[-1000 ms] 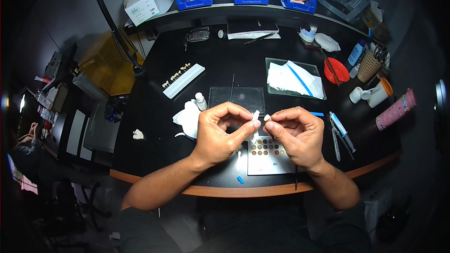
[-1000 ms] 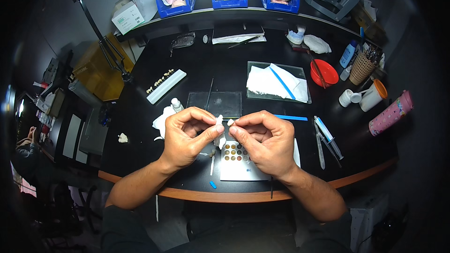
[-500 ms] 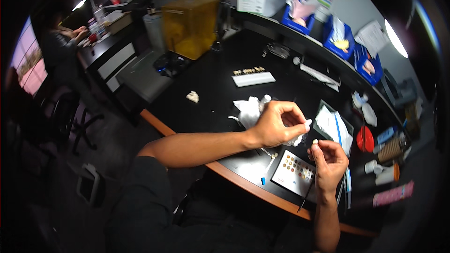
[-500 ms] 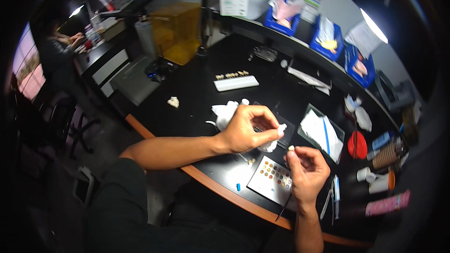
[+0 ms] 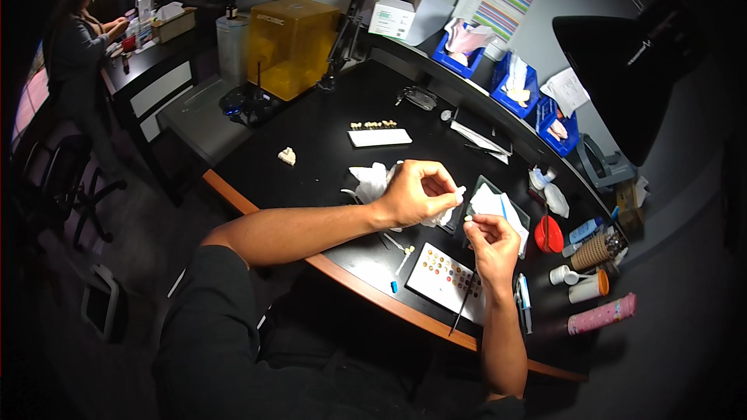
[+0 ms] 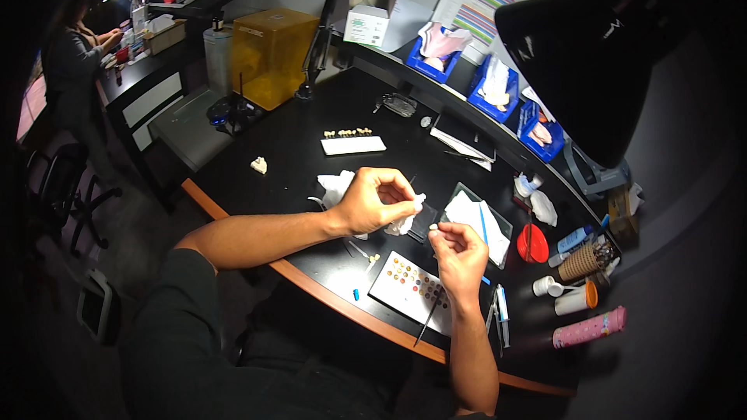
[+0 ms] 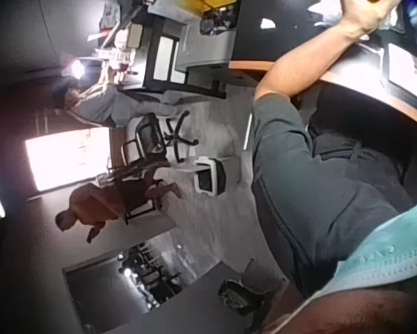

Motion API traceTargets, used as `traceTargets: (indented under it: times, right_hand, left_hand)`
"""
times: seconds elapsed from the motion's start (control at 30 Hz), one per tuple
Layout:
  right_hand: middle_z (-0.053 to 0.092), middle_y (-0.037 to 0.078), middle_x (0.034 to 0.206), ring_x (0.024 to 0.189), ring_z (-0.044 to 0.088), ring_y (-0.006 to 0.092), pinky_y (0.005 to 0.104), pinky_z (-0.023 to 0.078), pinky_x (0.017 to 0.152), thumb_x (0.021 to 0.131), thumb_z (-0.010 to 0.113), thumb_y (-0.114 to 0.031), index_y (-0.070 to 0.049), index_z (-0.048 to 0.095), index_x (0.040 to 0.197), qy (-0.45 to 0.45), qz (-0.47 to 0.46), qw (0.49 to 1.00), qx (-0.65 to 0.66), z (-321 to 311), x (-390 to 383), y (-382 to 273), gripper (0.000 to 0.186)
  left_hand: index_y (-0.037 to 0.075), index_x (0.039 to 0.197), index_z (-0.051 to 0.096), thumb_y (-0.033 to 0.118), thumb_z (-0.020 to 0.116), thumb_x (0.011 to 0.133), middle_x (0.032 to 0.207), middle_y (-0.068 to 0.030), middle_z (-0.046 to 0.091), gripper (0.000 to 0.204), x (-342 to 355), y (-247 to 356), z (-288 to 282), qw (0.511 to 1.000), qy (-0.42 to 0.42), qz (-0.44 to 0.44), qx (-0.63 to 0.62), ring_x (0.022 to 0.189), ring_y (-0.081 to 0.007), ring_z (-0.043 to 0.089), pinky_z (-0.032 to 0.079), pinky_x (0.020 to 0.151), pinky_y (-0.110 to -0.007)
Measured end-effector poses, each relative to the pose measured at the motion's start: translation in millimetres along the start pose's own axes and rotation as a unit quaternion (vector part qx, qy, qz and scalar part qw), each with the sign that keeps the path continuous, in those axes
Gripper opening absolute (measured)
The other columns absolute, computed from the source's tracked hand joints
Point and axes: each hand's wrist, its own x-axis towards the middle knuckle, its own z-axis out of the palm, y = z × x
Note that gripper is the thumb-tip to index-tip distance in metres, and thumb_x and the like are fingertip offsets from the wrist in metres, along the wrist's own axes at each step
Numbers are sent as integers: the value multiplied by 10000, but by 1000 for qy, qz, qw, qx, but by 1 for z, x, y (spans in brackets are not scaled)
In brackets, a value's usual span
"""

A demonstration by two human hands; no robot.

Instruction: The person stains a dental crown using a fine brush and a color palette while holding it in a tissue, then holds the crown by hand and reaches out to hand an item to another person.

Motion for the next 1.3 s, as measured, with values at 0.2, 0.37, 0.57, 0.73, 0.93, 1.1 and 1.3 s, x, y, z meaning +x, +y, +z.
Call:
traceTargets:
  times: [0.2,0.37,0.57,0.73,0.93,1.1,1.3]
  right_hand:
    - [717,56,770,701,655,106,267,505,647,787,767,-37,4,722,871,-133,-13,971,-197,-6,24,-11,104]
    - [729,103,754,675,680,161,297,521,657,784,738,-15,-21,748,843,-193,-23,934,-300,11,25,-17,60]
    - [728,167,804,756,726,277,332,565,728,766,687,24,-6,754,863,-239,-49,898,-367,22,14,-15,122]
    - [716,138,776,665,680,237,317,527,646,780,733,-56,-24,755,874,-182,-110,909,-358,18,-4,-45,102]
    - [655,37,738,643,580,85,226,456,604,814,737,24,40,715,873,18,-86,982,-170,-46,-53,-45,65]
    - [645,55,800,711,585,89,211,465,672,873,668,54,55,669,948,231,-67,966,-95,-88,-115,-15,75]
    - [650,64,805,715,589,94,216,477,675,893,656,35,53,652,957,283,-49,956,-68,-104,-154,26,67]
  left_hand:
    - [19,835,663,33,772,829,787,-53,709,110,12,-7,-8,1000,22,21,-6,723,-85,684,559,680,-228]
    - [27,827,669,41,773,821,790,-43,706,105,23,-2,-19,996,51,59,38,707,-72,676,551,669,-212]
    - [33,761,683,100,786,810,698,-41,707,132,22,-7,-17,995,68,71,-5,631,-77,671,547,616,-224]
    - [39,797,673,83,778,825,730,-31,701,118,17,-2,-24,996,73,54,21,668,-65,667,533,639,-207]
    - [22,752,689,91,777,819,687,-46,709,130,19,11,-17,995,71,74,-5,626,-74,671,541,605,-220]
    - [12,805,694,64,772,828,736,-57,713,96,20,15,-18,995,63,73,1,664,-82,681,553,646,-222]
    - [3,851,669,17,743,855,765,-76,710,76,16,15,-19,998,36,24,-48,677,-98,684,556,653,-237]
